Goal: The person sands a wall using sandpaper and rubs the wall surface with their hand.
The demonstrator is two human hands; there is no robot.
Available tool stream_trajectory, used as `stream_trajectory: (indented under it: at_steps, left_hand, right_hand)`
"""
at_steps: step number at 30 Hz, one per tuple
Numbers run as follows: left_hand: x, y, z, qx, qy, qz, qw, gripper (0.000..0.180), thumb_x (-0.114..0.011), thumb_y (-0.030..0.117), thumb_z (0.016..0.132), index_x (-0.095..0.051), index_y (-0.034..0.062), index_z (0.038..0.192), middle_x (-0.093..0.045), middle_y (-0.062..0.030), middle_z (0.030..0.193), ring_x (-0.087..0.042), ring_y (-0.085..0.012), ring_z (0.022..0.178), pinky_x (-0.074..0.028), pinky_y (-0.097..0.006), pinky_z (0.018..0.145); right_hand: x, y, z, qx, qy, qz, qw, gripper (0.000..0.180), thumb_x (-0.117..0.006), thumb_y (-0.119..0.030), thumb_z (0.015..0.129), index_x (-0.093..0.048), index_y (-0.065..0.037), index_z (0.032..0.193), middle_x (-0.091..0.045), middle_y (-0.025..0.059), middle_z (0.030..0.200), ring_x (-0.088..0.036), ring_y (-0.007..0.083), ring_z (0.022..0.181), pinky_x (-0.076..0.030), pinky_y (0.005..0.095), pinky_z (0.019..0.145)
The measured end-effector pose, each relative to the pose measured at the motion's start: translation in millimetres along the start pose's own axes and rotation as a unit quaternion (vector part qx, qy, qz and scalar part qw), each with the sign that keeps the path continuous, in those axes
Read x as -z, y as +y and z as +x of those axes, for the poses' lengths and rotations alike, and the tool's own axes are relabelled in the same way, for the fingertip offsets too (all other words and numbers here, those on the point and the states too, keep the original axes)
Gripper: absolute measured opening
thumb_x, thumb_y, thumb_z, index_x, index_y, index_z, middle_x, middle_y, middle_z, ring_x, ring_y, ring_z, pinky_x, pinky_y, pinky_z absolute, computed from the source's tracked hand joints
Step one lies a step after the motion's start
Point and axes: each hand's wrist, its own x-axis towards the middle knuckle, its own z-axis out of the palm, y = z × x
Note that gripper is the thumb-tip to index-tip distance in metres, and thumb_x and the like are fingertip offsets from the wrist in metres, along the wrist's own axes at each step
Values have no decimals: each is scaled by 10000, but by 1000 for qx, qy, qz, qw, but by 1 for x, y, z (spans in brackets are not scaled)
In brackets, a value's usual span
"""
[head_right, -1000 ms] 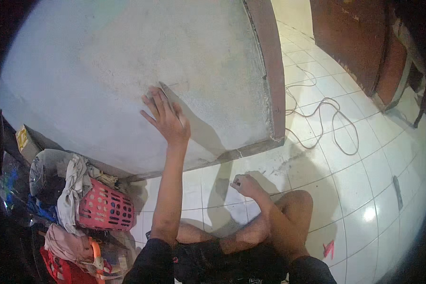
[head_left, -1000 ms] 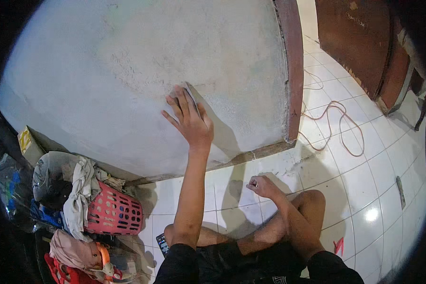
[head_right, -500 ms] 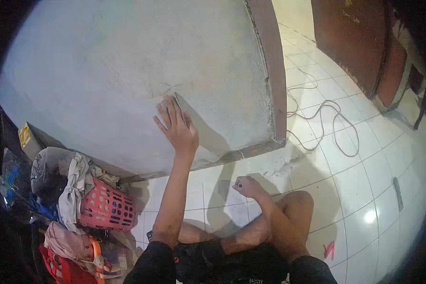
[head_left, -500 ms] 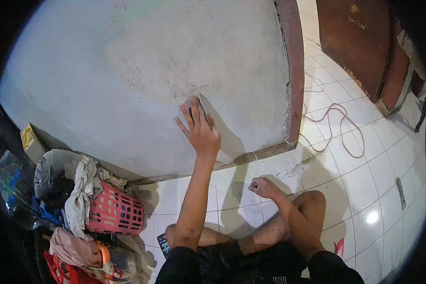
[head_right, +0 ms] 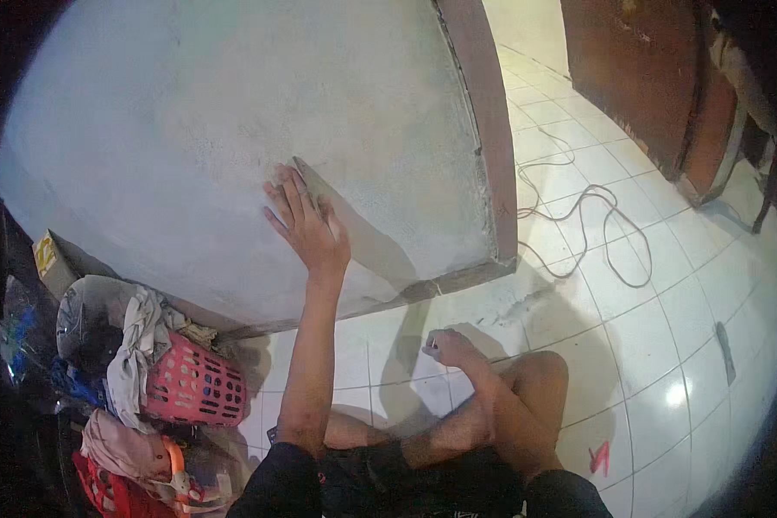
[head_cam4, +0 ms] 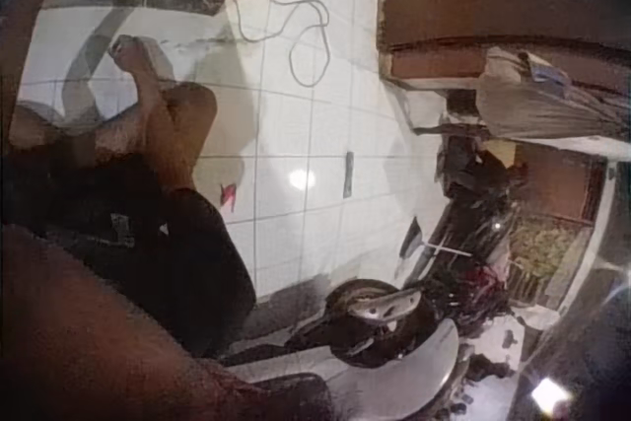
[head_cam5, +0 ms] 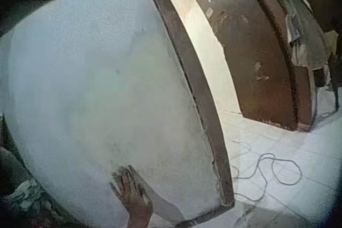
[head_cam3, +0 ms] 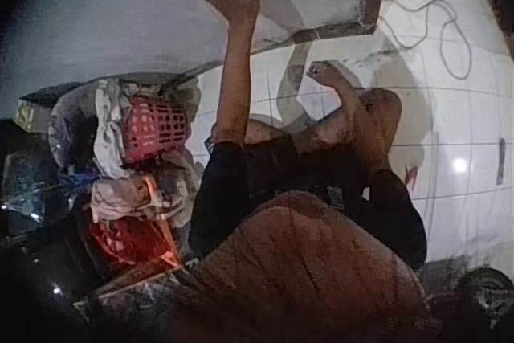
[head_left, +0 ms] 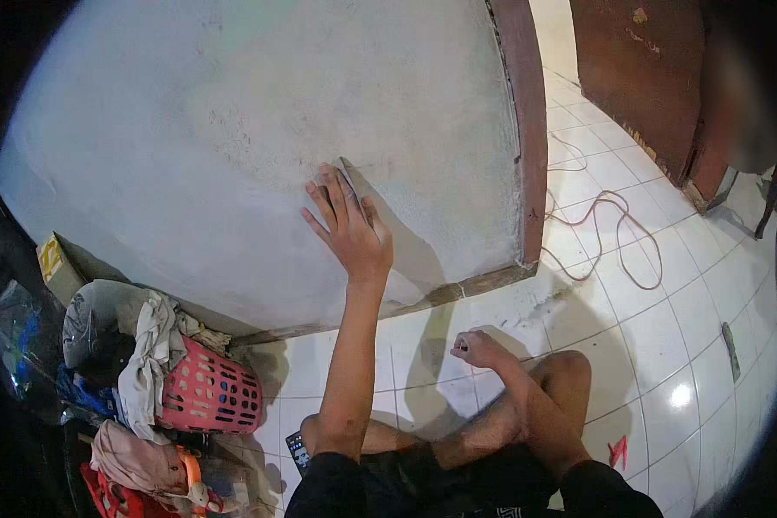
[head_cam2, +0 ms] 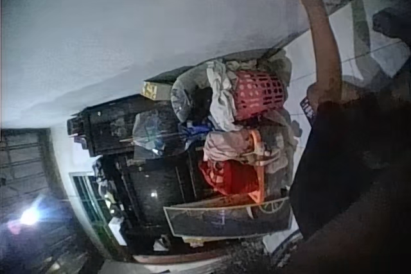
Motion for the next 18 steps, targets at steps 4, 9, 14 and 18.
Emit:
stream_trajectory:
  at_steps: [4, 9, 14, 18]
  left_hand:
    - [-1, -4, -3, -2, -13, 14, 1000, 601, -417, 207, 985, -223, 34, 1527, -145, -85, 1621, -35, -345, 1496, 3, -586, 1161]
    - [0, -2, -5, -4, -9, -9, 1000, 601, -382, 226, 996, -193, 51, 1539, -142, -95, 1621, -26, -359, 1494, -2, -590, 1161]
    - [0, -2, -7, -4, -2, -21, 1000, 609, -411, 203, 980, -212, 34, 1531, -142, -108, 1619, -17, -366, 1493, -1, -580, 1164]
    - [-1, -3, -9, 0, -19, -10, 1000, 609, -415, 215, 982, -219, 35, 1530, -144, -112, 1618, -21, -369, 1492, -3, -580, 1164]
  right_hand:
    - [-3, 1, -2, -8, -2, 3, 1000, 276, -710, -281, 835, -678, -27, 937, -701, 169, 879, -673, 326, 842, -524, 430, 780]
    - [-3, 1, -3, 23, 7, -19, 1000, 284, -705, -288, 837, -679, -28, 948, -701, 168, 872, -672, 333, 842, -523, 434, 780]
    - [-2, 0, -4, -23, -30, -31, 999, 312, -683, -312, 850, -674, -29, 981, -695, 181, 935, -659, 337, 910, -512, 443, 817]
    - [1, -2, -6, 12, -23, -23, 999, 321, -680, -324, 850, -670, -35, 989, -690, 179, 950, -652, 334, 928, -507, 439, 830]
